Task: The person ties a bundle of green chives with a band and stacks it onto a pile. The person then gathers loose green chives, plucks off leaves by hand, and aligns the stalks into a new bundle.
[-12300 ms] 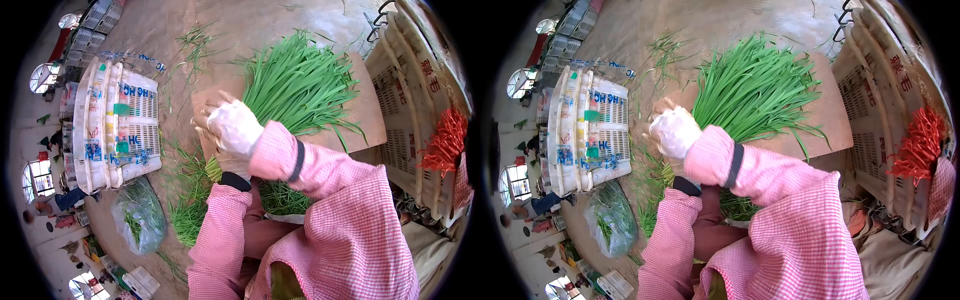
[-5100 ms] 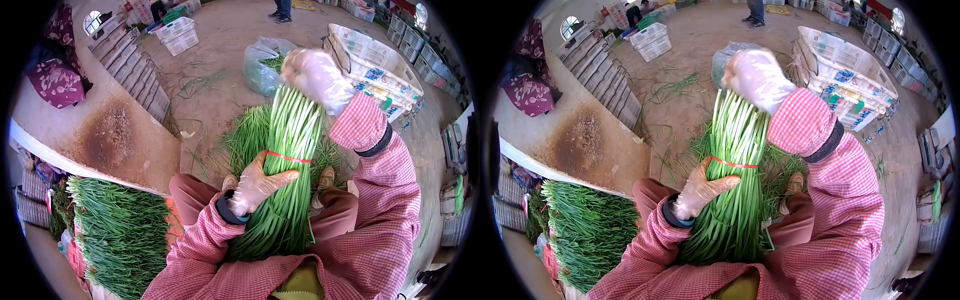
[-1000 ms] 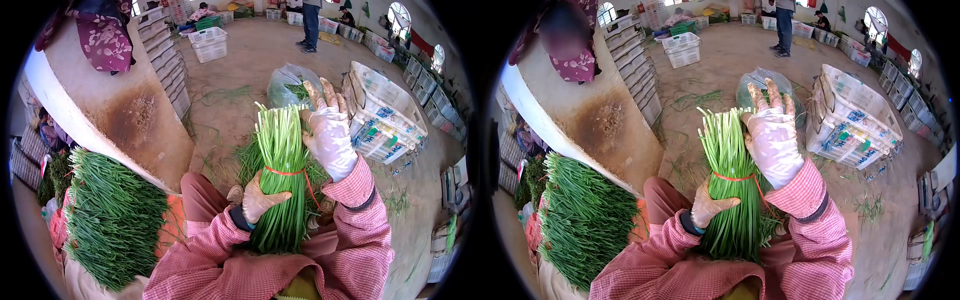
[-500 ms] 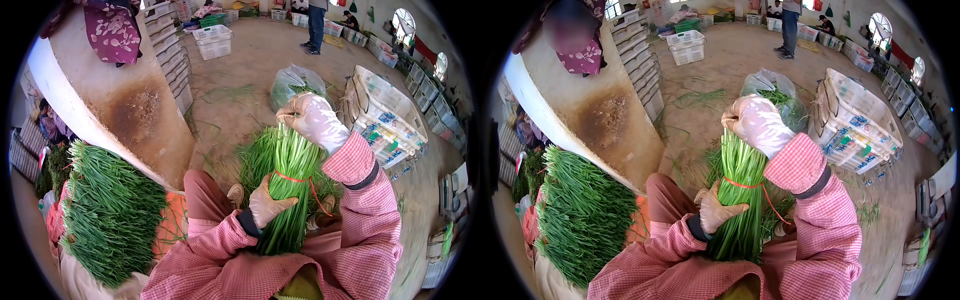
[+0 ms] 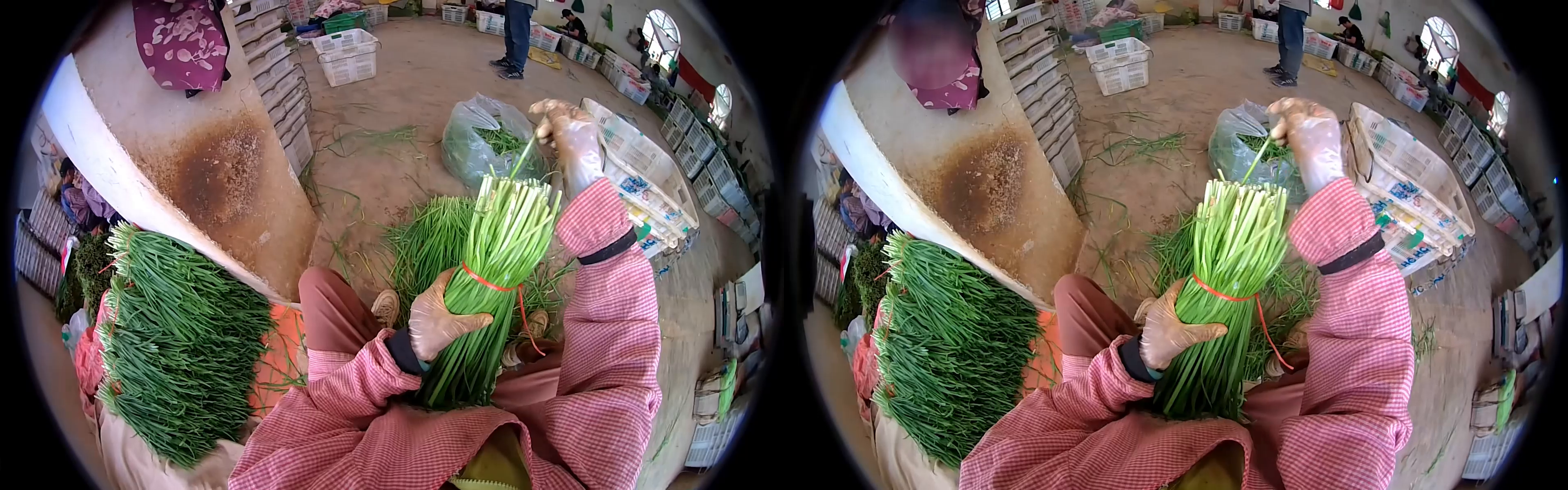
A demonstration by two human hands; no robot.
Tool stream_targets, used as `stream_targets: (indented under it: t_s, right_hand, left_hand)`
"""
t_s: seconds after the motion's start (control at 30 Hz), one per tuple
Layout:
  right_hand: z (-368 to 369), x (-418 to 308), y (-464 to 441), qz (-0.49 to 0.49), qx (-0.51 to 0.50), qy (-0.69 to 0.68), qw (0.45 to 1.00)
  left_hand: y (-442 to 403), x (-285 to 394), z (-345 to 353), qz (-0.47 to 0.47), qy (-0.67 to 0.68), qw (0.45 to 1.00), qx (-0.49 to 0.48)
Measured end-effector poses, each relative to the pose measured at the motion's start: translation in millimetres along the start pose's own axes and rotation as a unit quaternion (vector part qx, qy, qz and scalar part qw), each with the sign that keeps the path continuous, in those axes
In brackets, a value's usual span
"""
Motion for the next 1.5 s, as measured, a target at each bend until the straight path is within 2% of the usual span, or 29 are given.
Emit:
stream_targets:
  t_s: [0.03,0.17,0.2,0.23,0.27,0.3,0.37,0.4,0.43,0.47,0.5,0.53,0.6,0.63,0.67,0.73,0.8,0.83,0.87,0.9,0.93,1.0,1.07,1.1,1.17,1.2,1.3,1.4,1.5]
  right_hand:
    - [-16,-10,-13,-0.022,0.053,0.051,0.997]
    - [-127,-89,-60,-0.175,0.224,-0.029,0.958]
    - [-198,-105,-91,-0.211,0.232,-0.080,0.946]
    - [-216,-132,-71,-0.221,0.308,-0.008,0.925]
    - [-287,-139,-82,-0.295,0.247,0.154,0.910]
    - [-285,-158,-56,-0.228,0.277,0.424,0.832]
    - [-245,-140,-14,-0.393,0.160,0.484,0.765]
    - [-179,-122,25,-0.331,0.097,0.381,0.858]
    - [-138,-107,51,-0.200,-0.060,0.244,0.947]
    - [-82,-89,85,-0.127,-0.081,0.191,0.970]
    - [-35,-65,106,-0.224,-0.155,0.204,0.940]
    - [-14,-50,120,-0.174,-0.235,0.294,0.910]
    - [29,-23,128,-0.199,-0.252,0.477,0.818]
    - [35,0,124,-0.287,-0.244,0.469,0.799]
    - [42,13,117,-0.241,-0.258,0.493,0.796]
    - [43,27,96,-0.252,-0.247,0.503,0.789]
    - [20,16,61,-0.249,-0.095,0.410,0.872]
    - [-7,11,32,-0.242,0.028,0.433,0.868]
    - [-39,3,12,-0.204,0.113,0.472,0.850]
    - [-61,0,11,-0.150,0.111,0.484,0.855]
    - [-91,19,3,-0.106,0.039,0.491,0.864]
    - [-69,39,66,0.075,-0.150,0.197,0.966]
    - [-35,60,127,0.175,-0.267,0.015,0.948]
    - [-18,93,145,0.124,-0.324,-0.062,0.936]
    - [12,89,170,0.201,-0.210,-0.061,0.955]
    - [24,86,173,0.203,-0.193,-0.184,0.942]
    - [55,49,178,0.115,-0.261,-0.209,0.935]
    - [102,-2,187,0.075,-0.345,-0.086,0.931]
    - [158,-23,199,-0.058,-0.386,-0.039,0.920]
  left_hand:
    - [1,5,-2,-0.012,-0.025,1.000,-0.005]
    - [7,-3,-8,0.008,-0.005,1.000,0.002]
    - [6,-4,-11,0.007,-0.002,1.000,0.003]
    - [5,-7,-15,-0.033,0.036,0.999,-0.011]
    - [6,-10,-17,-0.075,0.075,0.994,-0.023]
    - [0,-23,-17,-0.079,0.083,0.993,-0.013]
    - [-4,-23,-16,-0.075,0.110,0.991,-0.005]
    - [-7,-23,-14,-0.067,0.133,0.989,0.000]
    - [-8,-20,-12,-0.084,0.103,0.991,-0.004]
    - [-5,-15,-8,-0.087,0.102,0.991,-0.008]
    - [-1,-10,-5,-0.088,0.044,0.995,0.010]
    - [0,-7,-2,-0.086,-0.014,0.996,0.029]
    - [3,-12,1,-0.057,-0.049,0.996,0.040]
    - [5,-13,1,-0.033,-0.084,0.994,0.054]
    - [8,-9,1,-0.034,-0.086,0.994,0.061]
    - [13,8,-1,-0.042,-0.261,0.959,0.100]
    - [10,6,-9,-0.025,-0.266,0.960,0.085]
    - [6,-4,-13,-0.055,-0.027,0.998,0.020]
    - [3,-9,-18,-0.079,0.216,0.972,-0.042]
    - [1,3,-27,-0.111,0.261,0.957,-0.069]
    - [-3,3,-36,-0.108,0.260,0.958,-0.055]
    - [-11,-2,-48,-0.104,0.268,0.952,-0.103]
    - [-17,1,-48,-0.060,0.273,0.954,-0.106]
    - [-20,0,-44,-0.050,0.295,0.946,-0.122]
    - [-11,1,-36,0.006,0.300,0.953,-0.053]
    - [-7,0,-38,0.025,0.254,0.966,-0.035]
    - [34,17,-56,0.131,0.122,0.983,0.049]
    - [68,40,-74,0.138,0.155,0.966,0.154]
    - [102,62,-130,0.171,0.158,0.946,0.227]
Point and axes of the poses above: each hand's wrist, its own y-axis away from the middle knuckle, its own z-axis out of the palm, x = y × z, the point moved 1 cm from there along -y, towards the middle knuckle, and after that the axes turned 12 degrees about -y, right-handed, at the moved point
